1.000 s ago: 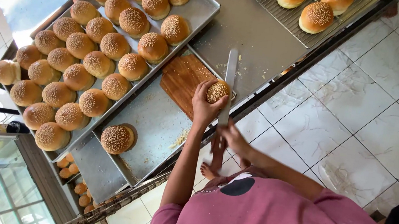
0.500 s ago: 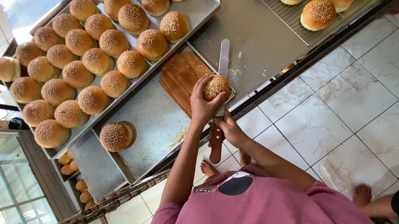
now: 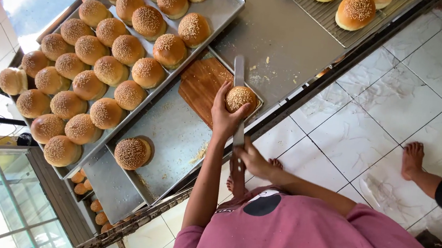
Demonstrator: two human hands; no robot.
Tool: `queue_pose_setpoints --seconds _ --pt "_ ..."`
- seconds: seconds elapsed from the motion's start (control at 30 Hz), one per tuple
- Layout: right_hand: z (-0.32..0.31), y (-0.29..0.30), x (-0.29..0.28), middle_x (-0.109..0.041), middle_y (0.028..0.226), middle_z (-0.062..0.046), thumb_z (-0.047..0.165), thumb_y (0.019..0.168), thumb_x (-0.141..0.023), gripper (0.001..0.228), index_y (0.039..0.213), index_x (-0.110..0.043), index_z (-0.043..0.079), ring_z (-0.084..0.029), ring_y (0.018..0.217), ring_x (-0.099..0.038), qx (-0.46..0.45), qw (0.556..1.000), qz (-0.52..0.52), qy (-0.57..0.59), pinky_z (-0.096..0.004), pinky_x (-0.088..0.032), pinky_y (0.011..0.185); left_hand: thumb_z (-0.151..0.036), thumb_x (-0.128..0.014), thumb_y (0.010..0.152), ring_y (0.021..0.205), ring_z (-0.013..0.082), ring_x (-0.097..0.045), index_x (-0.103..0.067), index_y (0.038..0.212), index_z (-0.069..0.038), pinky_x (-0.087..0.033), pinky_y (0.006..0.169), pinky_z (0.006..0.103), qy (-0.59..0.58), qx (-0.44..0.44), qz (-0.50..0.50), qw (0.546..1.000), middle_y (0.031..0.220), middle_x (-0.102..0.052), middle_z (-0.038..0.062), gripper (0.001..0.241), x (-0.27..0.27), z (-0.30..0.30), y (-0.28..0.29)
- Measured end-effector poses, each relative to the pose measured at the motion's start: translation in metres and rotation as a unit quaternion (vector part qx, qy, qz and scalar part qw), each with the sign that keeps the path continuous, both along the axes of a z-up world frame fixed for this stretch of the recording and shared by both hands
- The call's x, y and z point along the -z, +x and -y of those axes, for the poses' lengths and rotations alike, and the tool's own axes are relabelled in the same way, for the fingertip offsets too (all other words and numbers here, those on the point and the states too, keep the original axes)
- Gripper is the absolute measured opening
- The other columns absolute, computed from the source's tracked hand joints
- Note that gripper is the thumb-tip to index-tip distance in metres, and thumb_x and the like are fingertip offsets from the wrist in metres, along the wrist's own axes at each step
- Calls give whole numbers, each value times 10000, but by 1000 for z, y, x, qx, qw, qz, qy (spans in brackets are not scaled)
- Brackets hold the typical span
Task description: Slicing hamburger buns with a knife on a wooden cutting board.
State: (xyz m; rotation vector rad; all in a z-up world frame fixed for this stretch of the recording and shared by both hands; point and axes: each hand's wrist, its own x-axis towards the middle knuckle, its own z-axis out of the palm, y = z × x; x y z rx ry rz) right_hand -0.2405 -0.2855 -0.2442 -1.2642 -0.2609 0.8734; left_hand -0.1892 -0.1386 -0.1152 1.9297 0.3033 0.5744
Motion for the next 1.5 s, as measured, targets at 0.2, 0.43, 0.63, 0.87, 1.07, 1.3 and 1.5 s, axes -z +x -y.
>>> queue_pose_setpoints --seconds 0.2,0.43,0.63,0.87,1.07,1.3,1.5 --pt "0 1 -20 -579 1142 -53 171 1046 -521 425 1436 -374 82 -142 1045 -563 -25 995 97 -19 -324 -512 911 -163 -906 737 1432 328 -507 -547 1429 -25 -441 1180 414 6 13 -25 1000 1592 -462 190 792 -4 1 -1" --pt "8 -10 -8 -618 1153 -73 171 1078 -528 309 1352 -463 45 -157 1096 -569 -34 988 140 -51 -310 -479 974 -158 -904 770 1491 330 -433 -515 1439 -28 -431 1196 405 -25 26 -13 999 1677 -307 205 785 11 -2 2" --pt "-7 6 -21 -585 1151 -58 171 1067 -514 378 1416 -415 63 -136 1065 -529 -28 998 51 3 -318 -473 956 -142 -904 760 1498 339 -416 -534 1432 -29 -434 1193 406 -14 29 -12 999 1680 -277 212 775 10 -1 0" --pt "-1 4 -43 -588 1155 -53 152 1055 -524 386 1410 -403 63 -120 1072 -535 0 995 99 11 -296 -459 967 -145 -894 785 1503 345 -414 -533 1425 -28 -432 1189 408 -13 32 -15 999 1691 -274 205 744 9 -2 0" --pt "-1 -7 -27 -581 1031 -49 147 1070 -528 225 1263 -471 46 -121 957 -533 -19 997 77 4 -311 -486 873 -129 -878 785 1494 346 -399 -527 1431 -33 -438 1181 412 -22 30 -23 999 1675 -270 201 742 4 0 -1" --pt "5 1 -58 -587 785 -91 185 1100 -417 121 1155 -395 79 -200 596 -623 207 974 59 70 -351 -560 510 -104 -872 783 1334 317 -590 -507 1450 -53 -529 1121 395 -45 16 -31 998 1483 -536 172 761 3 -2 -2" --pt "42 21 -76 -595 761 -106 195 1102 -380 91 1136 -365 112 -229 514 -625 280 956 21 89 -395 -569 436 -177 -738 877 1187 330 -652 -430 1533 -113 -588 1010 429 -145 15 -146 979 1406 -609 168 727 -48 -30 5"
